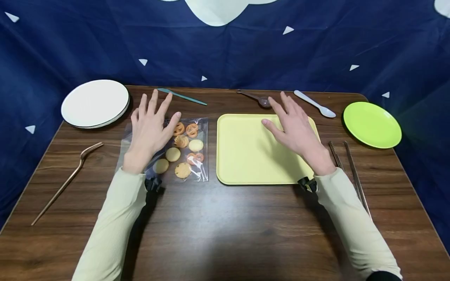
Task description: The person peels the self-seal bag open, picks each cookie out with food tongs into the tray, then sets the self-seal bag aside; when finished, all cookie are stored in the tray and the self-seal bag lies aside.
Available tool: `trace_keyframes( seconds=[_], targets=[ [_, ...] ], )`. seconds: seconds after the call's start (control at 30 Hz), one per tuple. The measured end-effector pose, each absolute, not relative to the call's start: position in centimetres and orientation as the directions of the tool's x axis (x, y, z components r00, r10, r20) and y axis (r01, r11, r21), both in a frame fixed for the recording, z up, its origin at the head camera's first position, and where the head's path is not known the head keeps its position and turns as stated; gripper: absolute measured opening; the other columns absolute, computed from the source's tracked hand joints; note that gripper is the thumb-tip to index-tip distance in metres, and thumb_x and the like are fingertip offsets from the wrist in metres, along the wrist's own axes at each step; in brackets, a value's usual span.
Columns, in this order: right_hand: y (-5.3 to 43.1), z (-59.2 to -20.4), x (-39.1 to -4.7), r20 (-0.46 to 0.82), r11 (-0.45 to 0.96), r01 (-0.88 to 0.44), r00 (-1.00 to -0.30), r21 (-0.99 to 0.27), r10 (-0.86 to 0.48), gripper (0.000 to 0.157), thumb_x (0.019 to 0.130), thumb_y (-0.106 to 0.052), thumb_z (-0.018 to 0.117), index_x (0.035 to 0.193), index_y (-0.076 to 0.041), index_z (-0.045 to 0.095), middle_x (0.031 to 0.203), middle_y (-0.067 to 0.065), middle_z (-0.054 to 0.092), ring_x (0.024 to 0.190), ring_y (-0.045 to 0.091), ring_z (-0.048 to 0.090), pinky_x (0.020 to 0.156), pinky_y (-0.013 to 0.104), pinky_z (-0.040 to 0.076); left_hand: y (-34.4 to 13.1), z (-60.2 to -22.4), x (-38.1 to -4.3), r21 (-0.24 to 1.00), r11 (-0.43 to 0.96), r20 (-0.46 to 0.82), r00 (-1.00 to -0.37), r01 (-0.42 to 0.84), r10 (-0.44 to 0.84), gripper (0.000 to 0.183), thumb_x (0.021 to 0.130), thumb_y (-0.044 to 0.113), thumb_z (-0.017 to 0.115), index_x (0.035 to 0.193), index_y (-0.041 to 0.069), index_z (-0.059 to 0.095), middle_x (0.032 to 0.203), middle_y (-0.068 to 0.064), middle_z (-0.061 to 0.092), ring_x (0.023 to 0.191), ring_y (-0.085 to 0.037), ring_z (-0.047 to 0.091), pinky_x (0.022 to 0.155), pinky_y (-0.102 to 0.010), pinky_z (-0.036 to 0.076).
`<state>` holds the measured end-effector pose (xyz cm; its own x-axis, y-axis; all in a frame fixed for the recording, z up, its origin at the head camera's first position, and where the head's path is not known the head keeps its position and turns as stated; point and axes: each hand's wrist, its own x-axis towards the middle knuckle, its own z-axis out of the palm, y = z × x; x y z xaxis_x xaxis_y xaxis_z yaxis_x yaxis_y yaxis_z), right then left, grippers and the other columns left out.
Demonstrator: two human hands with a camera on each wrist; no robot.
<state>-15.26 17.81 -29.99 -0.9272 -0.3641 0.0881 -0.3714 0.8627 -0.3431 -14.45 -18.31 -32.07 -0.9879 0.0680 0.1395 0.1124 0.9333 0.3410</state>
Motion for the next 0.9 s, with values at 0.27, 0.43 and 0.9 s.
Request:
trace_keyframes(
  seconds=[0.27,0.43,0.9],
  targets=[
    [14.1,-29.9,-13.3,0.172,0.766,-0.536,-0.843,-0.356,-0.51,0.053,0.092,-0.036,0.06,0.133,-0.006,0.049,0.133,0.02,0.044,0.118,0.037,0.042,0.094,0.051,0.036,-18.3,-32.0,-13.4,0.383,0.907,0.049,-0.984,0.177,0.171,0.062,0.098,0.04,0.045,0.151,0.02,0.02,0.156,-0.015,0.005,0.141,-0.036,-0.001,0.101,-0.066,0.011],
    [11.6,-30.3,-12.1,0.159,0.7,-0.616,-0.781,-0.361,-0.604,0.044,0.089,-0.032,0.065,0.121,-0.004,0.056,0.115,0.014,0.054,0.105,0.029,0.05,0.087,0.045,0.042,-18.7,-32.5,-13.1,0.395,0.887,-0.077,-0.953,0.241,0.293,0.065,0.097,0.032,0.051,0.151,0.015,0.019,0.156,-0.016,0.004,0.14,-0.038,0.001,0.1,-0.068,0.01],
    [4.0,-32.7,-10.2,-0.117,0.625,-0.755,-0.615,-0.198,-0.78,0.057,0.079,-0.047,0.072,0.118,-0.009,0.057,0.111,0.005,0.055,0.105,0.023,0.049,0.078,0.038,0.044,-18.3,-33.8,-12.2,0.384,0.898,-0.468,-0.794,0.213,0.388,0.104,0.084,0.051,0.065,0.15,0.01,-0.005,0.152,-0.017,-0.02,0.136,-0.04,-0.019,0.104,-0.063,-0.001]
  ],
)
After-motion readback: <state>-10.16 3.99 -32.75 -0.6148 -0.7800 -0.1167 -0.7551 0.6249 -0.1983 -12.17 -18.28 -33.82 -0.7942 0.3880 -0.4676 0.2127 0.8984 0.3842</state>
